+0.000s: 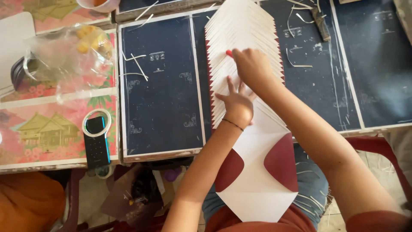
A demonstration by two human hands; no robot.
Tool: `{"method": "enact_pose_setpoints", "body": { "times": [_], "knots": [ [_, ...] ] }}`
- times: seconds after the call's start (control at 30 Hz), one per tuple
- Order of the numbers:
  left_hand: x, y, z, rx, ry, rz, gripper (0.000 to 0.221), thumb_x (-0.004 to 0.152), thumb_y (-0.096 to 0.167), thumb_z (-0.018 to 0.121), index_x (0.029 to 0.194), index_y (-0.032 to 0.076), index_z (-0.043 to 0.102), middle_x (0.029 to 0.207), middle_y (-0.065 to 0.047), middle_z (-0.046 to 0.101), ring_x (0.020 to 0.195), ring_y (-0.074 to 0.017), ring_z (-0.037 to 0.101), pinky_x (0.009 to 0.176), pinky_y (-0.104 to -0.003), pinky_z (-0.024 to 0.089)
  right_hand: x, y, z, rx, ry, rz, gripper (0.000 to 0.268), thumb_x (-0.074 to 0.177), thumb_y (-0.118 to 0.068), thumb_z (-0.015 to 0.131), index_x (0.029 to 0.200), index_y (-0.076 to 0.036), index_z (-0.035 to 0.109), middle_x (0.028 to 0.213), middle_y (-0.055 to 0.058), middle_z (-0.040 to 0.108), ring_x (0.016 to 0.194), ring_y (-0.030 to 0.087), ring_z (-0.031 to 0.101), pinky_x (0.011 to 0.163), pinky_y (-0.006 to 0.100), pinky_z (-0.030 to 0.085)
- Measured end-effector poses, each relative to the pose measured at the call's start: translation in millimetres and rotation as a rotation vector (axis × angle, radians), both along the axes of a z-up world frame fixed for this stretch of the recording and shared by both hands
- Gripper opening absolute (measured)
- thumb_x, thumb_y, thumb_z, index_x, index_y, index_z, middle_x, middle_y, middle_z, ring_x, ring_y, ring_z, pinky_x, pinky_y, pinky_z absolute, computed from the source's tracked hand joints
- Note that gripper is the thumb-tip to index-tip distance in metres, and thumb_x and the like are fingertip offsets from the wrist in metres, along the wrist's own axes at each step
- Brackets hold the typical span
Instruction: Folding and stacking paper envelopes at a workstation
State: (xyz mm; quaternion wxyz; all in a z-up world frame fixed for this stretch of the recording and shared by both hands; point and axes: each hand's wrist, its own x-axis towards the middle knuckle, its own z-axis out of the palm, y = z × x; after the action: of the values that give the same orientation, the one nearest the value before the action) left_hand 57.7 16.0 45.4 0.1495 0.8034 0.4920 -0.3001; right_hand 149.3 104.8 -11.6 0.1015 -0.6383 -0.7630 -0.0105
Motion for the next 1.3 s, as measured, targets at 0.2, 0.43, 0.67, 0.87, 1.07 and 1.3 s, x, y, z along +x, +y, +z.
{"method": "enact_pose_setpoints", "body": {
  "times": [0.2, 0.43, 0.67, 0.87, 1.07, 1.3],
  "knots": [
    [0.3, -6.0, -6.8, 0.064, -0.010, 0.010, 0.130, 0.081, 0.054, 0.097, 0.174, 0.050, 0.007, 0.185, -0.017, -0.010, 0.164, -0.0565, -0.003, 0.100, -0.094, 0.033, 82.1, 32.8, -44.7, 0.098, -0.161, -0.314, 0.009, 0.106, -0.026, 0.067, 0.114, -0.024, 0.072, 0.089, 0.003, 0.079, 0.080, 0.034, 0.083, 0.066, 0.053, 0.066],
    [-1.2, -4.3, -20.7, 0.031, -0.017, -0.010, 0.134, 0.079, 0.051, 0.099, 0.174, 0.050, 0.003, 0.185, -0.019, -0.009, 0.165, -0.0569, -0.004, 0.101, -0.093, 0.035, 115.6, 41.1, -39.4, -0.125, 0.152, -0.397, 0.012, 0.109, -0.035, 0.069, 0.113, -0.026, 0.078, 0.097, 0.012, 0.078, 0.092, 0.041, 0.080, 0.078, 0.056, 0.065],
    [-4.1, -13.3, -5.2, 0.058, -0.029, -0.016, 0.132, 0.080, 0.053, 0.097, 0.175, 0.049, 0.006, 0.185, -0.018, -0.006, 0.165, -0.0557, -0.001, 0.102, -0.091, 0.036, 80.6, -83.8, 24.5, -0.246, 0.125, -0.385, 0.021, 0.114, -0.035, 0.058, 0.126, -0.025, 0.070, 0.106, 0.020, 0.078, 0.103, 0.047, 0.079, 0.090, 0.059, 0.063],
    [-3.5, -12.0, -16.5, 0.076, -0.010, -0.007, 0.131, 0.081, 0.055, 0.096, 0.174, 0.051, 0.003, 0.185, -0.017, -0.009, 0.165, -0.0550, -0.001, 0.101, -0.091, 0.038, 90.7, -9.6, -20.6, -0.134, -0.052, -0.405, 0.020, 0.107, -0.020, 0.059, 0.123, -0.017, 0.069, 0.097, 0.016, 0.081, 0.093, 0.044, 0.082, 0.080, 0.057, 0.065],
    [-4.8, -10.3, -20.7, 0.026, 0.002, -0.001, 0.133, 0.081, 0.054, 0.096, 0.173, 0.052, 0.001, 0.185, -0.016, -0.010, 0.166, -0.0544, -0.003, 0.101, -0.092, 0.036, 95.0, 22.8, -50.2, -0.021, -0.140, -0.353, 0.026, 0.101, -0.018, 0.064, 0.124, -0.020, 0.076, 0.087, 0.014, 0.080, 0.082, 0.041, 0.082, 0.067, 0.056, 0.066],
    [-8.7, -27.8, -7.1, 0.033, -0.036, 0.017, 0.133, 0.079, 0.053, 0.098, 0.174, 0.050, 0.005, 0.185, -0.015, -0.011, 0.165, -0.0543, -0.004, 0.101, -0.095, 0.033, 34.7, -145.0, 3.1, 0.048, -0.216, -0.251, 0.039, 0.106, -0.015, 0.055, 0.142, -0.023, 0.070, 0.082, 0.016, 0.079, 0.074, 0.038, 0.081, 0.065, 0.055, 0.066]
  ]
}}
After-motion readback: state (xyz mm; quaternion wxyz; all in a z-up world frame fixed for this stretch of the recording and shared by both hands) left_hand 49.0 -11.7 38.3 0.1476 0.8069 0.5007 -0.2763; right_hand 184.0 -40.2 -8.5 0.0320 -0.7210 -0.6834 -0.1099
